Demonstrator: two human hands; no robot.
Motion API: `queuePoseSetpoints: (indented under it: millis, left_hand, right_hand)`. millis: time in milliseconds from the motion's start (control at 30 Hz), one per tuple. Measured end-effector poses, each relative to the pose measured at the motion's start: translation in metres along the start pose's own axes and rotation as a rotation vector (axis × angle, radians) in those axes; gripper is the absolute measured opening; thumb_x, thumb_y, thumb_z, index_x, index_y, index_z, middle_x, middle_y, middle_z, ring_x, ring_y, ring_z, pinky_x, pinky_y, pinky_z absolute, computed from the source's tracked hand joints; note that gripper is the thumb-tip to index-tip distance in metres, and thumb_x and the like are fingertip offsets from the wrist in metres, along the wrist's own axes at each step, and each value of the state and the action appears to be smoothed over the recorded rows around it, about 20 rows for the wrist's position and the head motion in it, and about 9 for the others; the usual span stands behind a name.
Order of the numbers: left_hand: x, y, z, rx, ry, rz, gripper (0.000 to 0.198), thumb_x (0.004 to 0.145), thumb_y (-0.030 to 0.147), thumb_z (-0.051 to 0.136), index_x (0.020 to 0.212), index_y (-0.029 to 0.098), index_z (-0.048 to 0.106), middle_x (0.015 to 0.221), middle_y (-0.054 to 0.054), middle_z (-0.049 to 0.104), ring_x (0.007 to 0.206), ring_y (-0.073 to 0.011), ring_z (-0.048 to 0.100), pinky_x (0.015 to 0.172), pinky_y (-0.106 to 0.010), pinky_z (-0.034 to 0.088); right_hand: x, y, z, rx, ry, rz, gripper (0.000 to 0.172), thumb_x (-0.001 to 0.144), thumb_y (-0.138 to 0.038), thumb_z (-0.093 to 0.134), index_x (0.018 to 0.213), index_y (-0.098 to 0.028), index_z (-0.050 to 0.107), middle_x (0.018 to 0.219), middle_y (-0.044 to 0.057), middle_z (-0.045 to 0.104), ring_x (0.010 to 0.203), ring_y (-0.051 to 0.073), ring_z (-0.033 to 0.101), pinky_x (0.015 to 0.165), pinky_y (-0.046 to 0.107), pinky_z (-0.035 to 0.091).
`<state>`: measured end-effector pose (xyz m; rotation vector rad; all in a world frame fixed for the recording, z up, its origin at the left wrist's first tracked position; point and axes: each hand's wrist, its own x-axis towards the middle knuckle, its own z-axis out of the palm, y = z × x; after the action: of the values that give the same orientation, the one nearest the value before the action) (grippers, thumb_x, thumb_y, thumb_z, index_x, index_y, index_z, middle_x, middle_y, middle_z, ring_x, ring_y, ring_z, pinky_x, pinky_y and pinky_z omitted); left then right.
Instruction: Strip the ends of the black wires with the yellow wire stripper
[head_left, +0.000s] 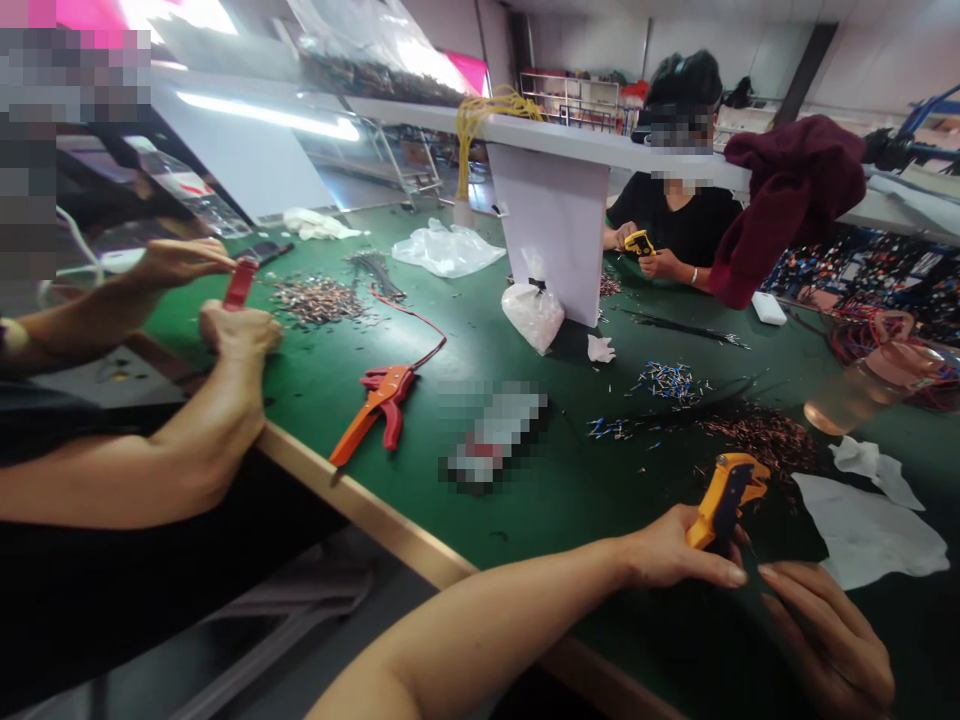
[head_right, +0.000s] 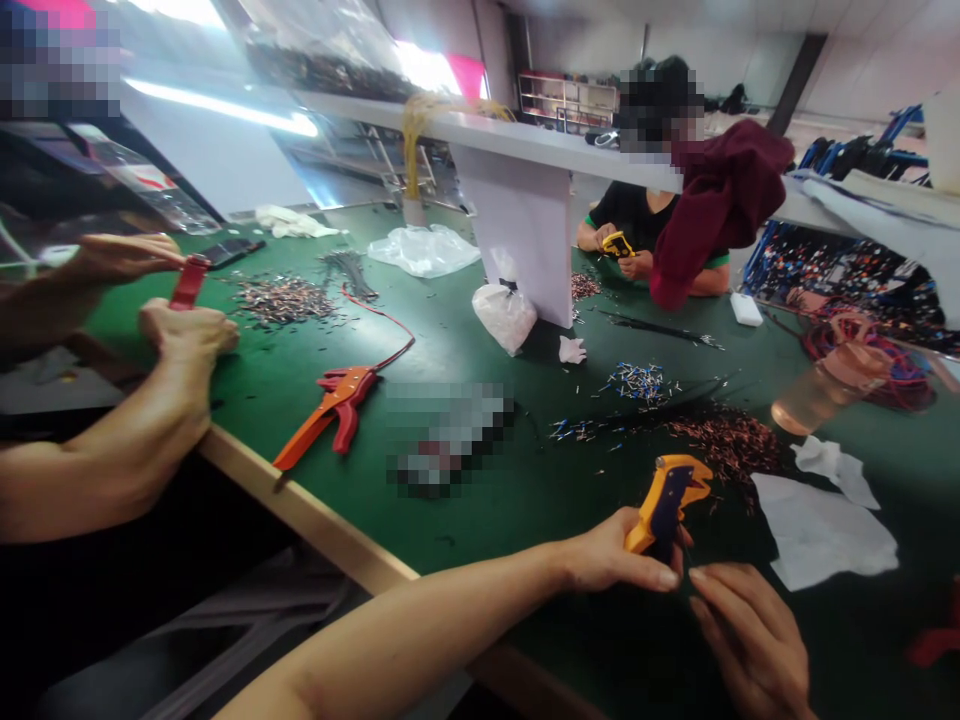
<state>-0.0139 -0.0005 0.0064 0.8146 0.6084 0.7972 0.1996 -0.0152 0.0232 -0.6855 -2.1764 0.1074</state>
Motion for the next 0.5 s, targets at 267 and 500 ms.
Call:
queuePoseSetpoints:
  millis: [267, 500]
  left_hand:
    - [-0.0012, 0.0000, 0.0010, -0.015, 0.003, -0.002, 0.069, 0.038, 0.052, 0.096, 0.090, 0.016, 0.069, 0.078, 0.002, 0.065, 0.073, -0.0116, 0.055, 0.082, -0.031, 0.043]
    - [-0.0004, 0.0011, 0.0013, 0.005, -0.002, 0.001, 0.070, 0.038, 0.054, 0.095, 0.090, 0.016, 0.068, 0.079, 0.001, 0.065, 0.073, -0.0123, 0.056, 0.084, -0.033, 0.044]
  right_hand:
    - [0.0036, -0.0003, -0.0006, 0.009, 0.011, -0.017, 0.017, 0.094, -0.017, 0.061, 0.104, -0.019, 0.074, 0.087, 0.006, 0.075, 0.072, 0.018, 0.074, 0.061, 0.026, 0.064]
    - [-0.0026, 0.0021, 0.0020, 0.017, 0.013, -0.015, 0.022, 0.092, -0.013, 0.062, 0.110, -0.020, 0.073, 0.091, 0.006, 0.074, 0.076, 0.019, 0.074, 0.064, 0.027, 0.064]
